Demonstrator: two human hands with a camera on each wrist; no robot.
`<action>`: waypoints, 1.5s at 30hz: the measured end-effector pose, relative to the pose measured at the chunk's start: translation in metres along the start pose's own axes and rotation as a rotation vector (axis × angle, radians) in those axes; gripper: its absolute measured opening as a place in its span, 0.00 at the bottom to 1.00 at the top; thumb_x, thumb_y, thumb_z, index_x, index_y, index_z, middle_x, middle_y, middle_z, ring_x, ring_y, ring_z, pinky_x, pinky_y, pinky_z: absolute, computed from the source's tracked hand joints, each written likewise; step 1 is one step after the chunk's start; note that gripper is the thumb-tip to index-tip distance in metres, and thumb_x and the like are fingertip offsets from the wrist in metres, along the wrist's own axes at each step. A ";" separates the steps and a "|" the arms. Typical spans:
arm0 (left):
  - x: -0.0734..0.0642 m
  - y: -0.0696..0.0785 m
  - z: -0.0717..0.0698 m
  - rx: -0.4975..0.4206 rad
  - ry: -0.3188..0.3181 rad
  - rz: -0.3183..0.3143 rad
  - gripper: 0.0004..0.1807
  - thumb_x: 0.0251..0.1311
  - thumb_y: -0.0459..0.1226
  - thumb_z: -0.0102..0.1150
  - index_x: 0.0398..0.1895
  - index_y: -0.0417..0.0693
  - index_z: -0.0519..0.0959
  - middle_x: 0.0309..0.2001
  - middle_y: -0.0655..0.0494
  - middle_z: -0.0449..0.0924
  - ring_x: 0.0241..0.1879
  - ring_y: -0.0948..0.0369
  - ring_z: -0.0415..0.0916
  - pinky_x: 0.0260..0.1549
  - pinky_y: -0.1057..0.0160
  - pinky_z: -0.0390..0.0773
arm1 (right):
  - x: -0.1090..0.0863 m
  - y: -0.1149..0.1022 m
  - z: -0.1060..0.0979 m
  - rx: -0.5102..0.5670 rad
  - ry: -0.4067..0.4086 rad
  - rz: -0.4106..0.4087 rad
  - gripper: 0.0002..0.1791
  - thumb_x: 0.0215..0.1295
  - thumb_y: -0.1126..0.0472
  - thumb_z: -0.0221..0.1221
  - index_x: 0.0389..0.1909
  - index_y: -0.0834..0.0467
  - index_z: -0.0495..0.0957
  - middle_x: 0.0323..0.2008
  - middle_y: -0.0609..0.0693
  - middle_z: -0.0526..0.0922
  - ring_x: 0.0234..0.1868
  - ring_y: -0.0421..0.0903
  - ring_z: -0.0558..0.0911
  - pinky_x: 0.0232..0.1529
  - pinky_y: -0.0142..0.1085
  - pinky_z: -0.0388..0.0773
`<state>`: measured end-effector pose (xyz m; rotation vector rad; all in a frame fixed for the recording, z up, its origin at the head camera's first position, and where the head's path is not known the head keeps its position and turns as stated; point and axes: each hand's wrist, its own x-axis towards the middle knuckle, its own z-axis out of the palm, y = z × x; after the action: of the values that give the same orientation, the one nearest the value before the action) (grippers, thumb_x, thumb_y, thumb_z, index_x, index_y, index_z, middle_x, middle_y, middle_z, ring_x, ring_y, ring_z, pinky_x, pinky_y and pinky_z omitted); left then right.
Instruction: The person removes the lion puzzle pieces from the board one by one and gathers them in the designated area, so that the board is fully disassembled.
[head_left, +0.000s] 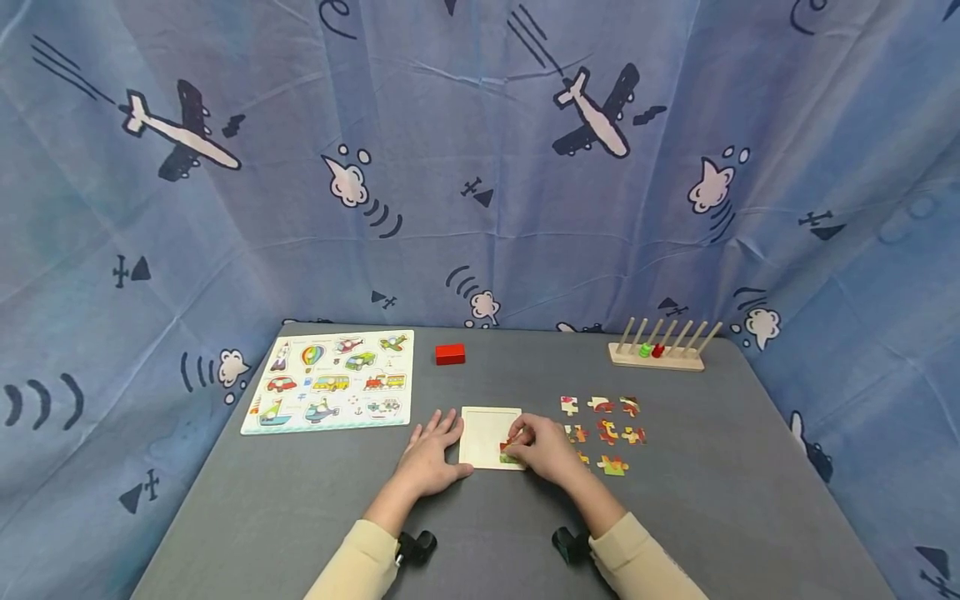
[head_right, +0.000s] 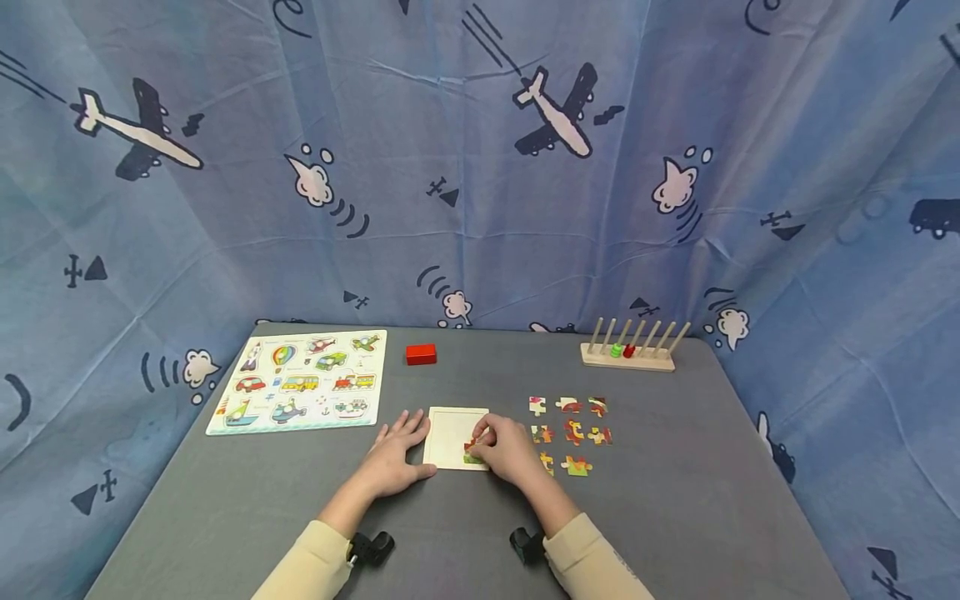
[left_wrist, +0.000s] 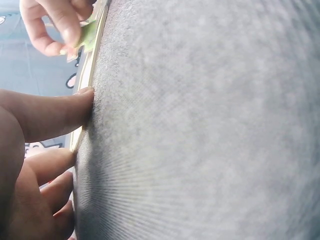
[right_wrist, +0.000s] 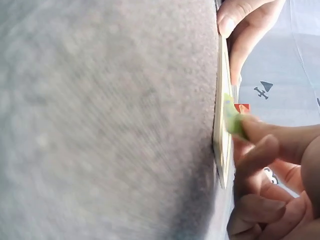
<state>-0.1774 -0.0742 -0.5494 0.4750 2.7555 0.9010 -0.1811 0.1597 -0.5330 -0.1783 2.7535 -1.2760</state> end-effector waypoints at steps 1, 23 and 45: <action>0.000 0.000 0.000 -0.001 0.000 0.001 0.45 0.58 0.49 0.70 0.76 0.45 0.65 0.80 0.50 0.54 0.81 0.47 0.44 0.77 0.39 0.44 | 0.000 0.000 -0.001 0.024 -0.001 -0.008 0.10 0.55 0.64 0.74 0.32 0.55 0.81 0.22 0.44 0.82 0.22 0.38 0.75 0.24 0.30 0.70; -0.002 -0.001 -0.001 0.021 0.002 -0.001 0.45 0.58 0.50 0.70 0.76 0.46 0.64 0.80 0.50 0.54 0.81 0.47 0.44 0.77 0.40 0.43 | -0.040 0.036 -0.083 0.078 0.078 -0.021 0.10 0.64 0.57 0.68 0.43 0.57 0.85 0.31 0.49 0.86 0.29 0.45 0.81 0.27 0.33 0.77; 0.000 -0.002 0.000 0.005 0.006 0.017 0.45 0.58 0.50 0.70 0.76 0.45 0.64 0.80 0.49 0.54 0.80 0.46 0.44 0.77 0.38 0.43 | -0.064 0.094 -0.140 -0.028 0.119 0.136 0.17 0.67 0.53 0.66 0.48 0.61 0.84 0.38 0.53 0.89 0.33 0.45 0.83 0.29 0.33 0.77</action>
<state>-0.1783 -0.0758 -0.5510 0.4975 2.7645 0.9006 -0.1438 0.3344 -0.5121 0.0841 2.8273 -1.2521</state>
